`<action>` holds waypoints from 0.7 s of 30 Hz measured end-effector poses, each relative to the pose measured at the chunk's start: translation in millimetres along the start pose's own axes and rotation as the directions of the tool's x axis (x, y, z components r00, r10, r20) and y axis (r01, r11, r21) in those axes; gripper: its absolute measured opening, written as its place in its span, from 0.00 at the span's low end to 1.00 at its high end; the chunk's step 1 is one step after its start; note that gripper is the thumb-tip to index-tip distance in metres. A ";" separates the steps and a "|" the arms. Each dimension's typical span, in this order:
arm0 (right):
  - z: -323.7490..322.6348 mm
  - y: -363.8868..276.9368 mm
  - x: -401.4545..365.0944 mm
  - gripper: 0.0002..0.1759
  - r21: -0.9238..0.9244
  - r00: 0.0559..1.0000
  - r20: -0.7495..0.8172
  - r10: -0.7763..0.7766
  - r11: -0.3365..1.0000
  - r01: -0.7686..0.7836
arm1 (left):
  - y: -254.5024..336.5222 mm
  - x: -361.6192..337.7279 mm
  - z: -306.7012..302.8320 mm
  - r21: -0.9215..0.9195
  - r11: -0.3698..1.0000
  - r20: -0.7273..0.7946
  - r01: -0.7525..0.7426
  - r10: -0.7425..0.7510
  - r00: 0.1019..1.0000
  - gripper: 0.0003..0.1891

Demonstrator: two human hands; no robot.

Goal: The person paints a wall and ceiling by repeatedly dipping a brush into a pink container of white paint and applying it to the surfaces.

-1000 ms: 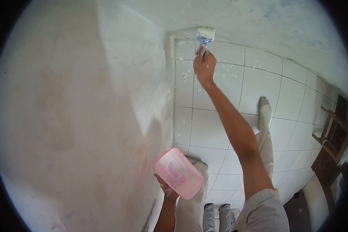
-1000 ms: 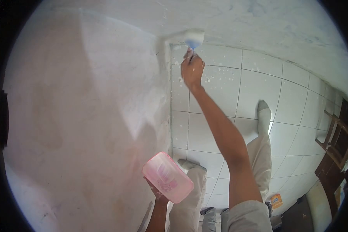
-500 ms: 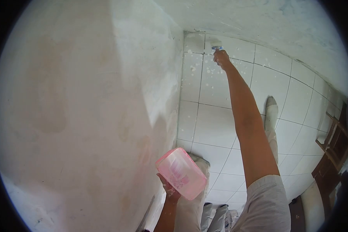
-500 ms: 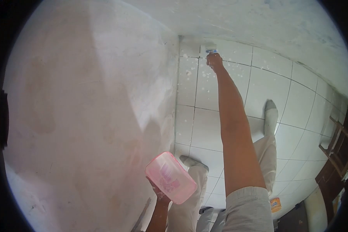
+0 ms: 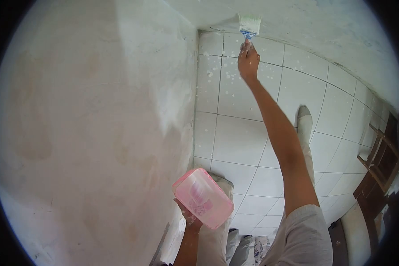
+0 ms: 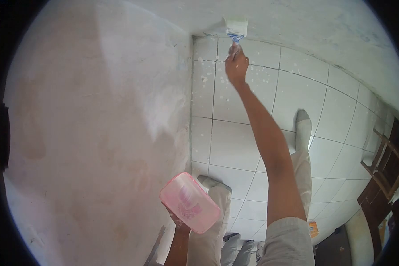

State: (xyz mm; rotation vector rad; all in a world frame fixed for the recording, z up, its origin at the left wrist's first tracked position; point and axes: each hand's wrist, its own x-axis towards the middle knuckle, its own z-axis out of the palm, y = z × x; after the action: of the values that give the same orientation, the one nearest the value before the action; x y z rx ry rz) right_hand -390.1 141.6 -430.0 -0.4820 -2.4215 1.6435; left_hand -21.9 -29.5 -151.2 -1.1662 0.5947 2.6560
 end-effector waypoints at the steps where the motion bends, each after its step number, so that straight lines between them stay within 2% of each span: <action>1: 7.8 28.0 9.6 0.16 -0.081 0.999 0.037 0.039 0.996 -0.036 | 0.1 0.1 -1.8 0.003 1.000 -0.010 0.000 0.000 1.000 0.42; 2: 15.5 55.5 18.6 0.15 -0.159 0.995 0.069 0.077 0.985 -0.065 | 0.3 1.2 -3.4 0.008 1.000 -0.016 -0.001 0.001 1.000 0.42; 3: 24.3 86.6 23.9 0.15 -0.156 0.994 0.070 0.082 0.985 -0.070 | 1.3 1.4 -5.3 0.015 1.000 -0.024 0.000 0.000 1.000 0.42; 4: 31.2 118.3 24.3 0.15 -0.296 0.976 0.180 0.122 0.953 -0.064 | 1.2 -0.8 -7.0 0.018 1.000 -0.037 0.002 -0.001 0.999 0.42; 5: 31.1 123.4 23.5 0.16 -0.428 0.945 0.281 0.169 0.903 -0.035 | 0.2 -1.7 -8.3 0.019 1.000 -0.046 0.003 -0.003 0.999 0.42; 6: 32.6 126.6 27.8 0.18 -0.516 0.869 0.299 0.394 0.833 -0.200 | -0.2 -1.5 -7.9 0.021 1.000 -0.053 0.004 -0.002 0.999 0.42; 7: 32.1 125.6 29.4 0.18 -0.516 0.869 0.301 0.394 0.833 -0.199 | -0.1 -0.5 -7.2 0.023 1.000 -0.058 0.003 -0.002 0.998 0.42; 9: 30.2 121.0 32.0 0.18 -0.594 0.884 0.341 0.318 0.803 -0.060 | 2.2 -0.2 -3.6 0.027 1.000 -0.068 0.006 -0.004 0.998 0.42; 10: 31.5 115.6 36.7 0.18 -0.593 0.885 0.342 0.317 0.803 -0.058 | 2.7 1.1 -1.8 0.028 1.000 -0.071 0.006 -0.004 0.998 0.42; 11: 35.0 109.5 41.8 0.20 -0.367 0.910 0.229 0.346 0.897 -0.248 | 1.9 2.0 0.0 0.026 1.000 -0.074 0.006 -0.004 0.997 0.42; 12: 39.0 103.5 46.3 0.22 -0.090 0.909 0.120 0.400 0.916 -0.392 | 2.2 3.7 0.4 0.028 1.000 -0.074 0.007 -0.005 0.997 0.42; 13: 38.9 92.2 42.3 0.22 -0.091 0.908 0.120 0.402 0.915 -0.394 | 2.6 3.8 1.2 0.031 0.999 -0.079 0.010 -0.008 0.997 0.42; 15: 25.7 52.5 22.3 0.27 -0.112 0.989 -0.016 0.149 0.982 -0.150 | 2.2 5.8 1.4 0.034 0.999 -0.085 0.019 -0.016 0.996 0.42; 16: 10.9 16.2 11.4 0.23 -0.123 0.990 0.002 0.142 0.982 -0.141 | 3.6 5.6 0.5 0.039 0.999 -0.091 0.023 -0.020 0.996 0.42; 17: 3.4 -0.9 -0.5 0.23 -0.124 0.989 0.003 0.148 0.981 -0.147 | 4.7 4.2 -1.0 0.043 0.999 -0.100 0.027 -0.023 0.995 0.42; 18: -2.5 -12.5 -8.5 0.20 -0.069 0.996 0.009 0.084 0.994 -0.083 | 5.5 4.7 -2.4 0.046 0.998 -0.104 0.032 -0.027 0.994 0.42; 19: -4.6 -17.2 -11.2 0.17 -0.012 1.000 0.011 0.017 1.000 -0.016 | 6.2 5.7 -3.6 0.049 0.998 -0.106 0.034 -0.029 0.994 0.42; 20: 0.7 -5.9 -8.9 0.12 -0.051 0.990 -0.038 -0.135 0.990 0.133 | 6.7 5.9 -5.4 0.051 0.998 -0.110 0.038 -0.033 0.993 0.42; 21: 9.2 10.4 -3.1 0.12 -0.049 0.991 -0.038 -0.131 0.990 0.129 | 8.3 4.9 -6.6 0.056 0.998 -0.116 0.041 -0.034 0.993 0.42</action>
State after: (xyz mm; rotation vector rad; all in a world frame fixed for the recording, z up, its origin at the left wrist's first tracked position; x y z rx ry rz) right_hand -388.4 136.0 -443.0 -0.3533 -2.4111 1.5124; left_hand -23.4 -39.9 -156.5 -1.3075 0.6581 2.5357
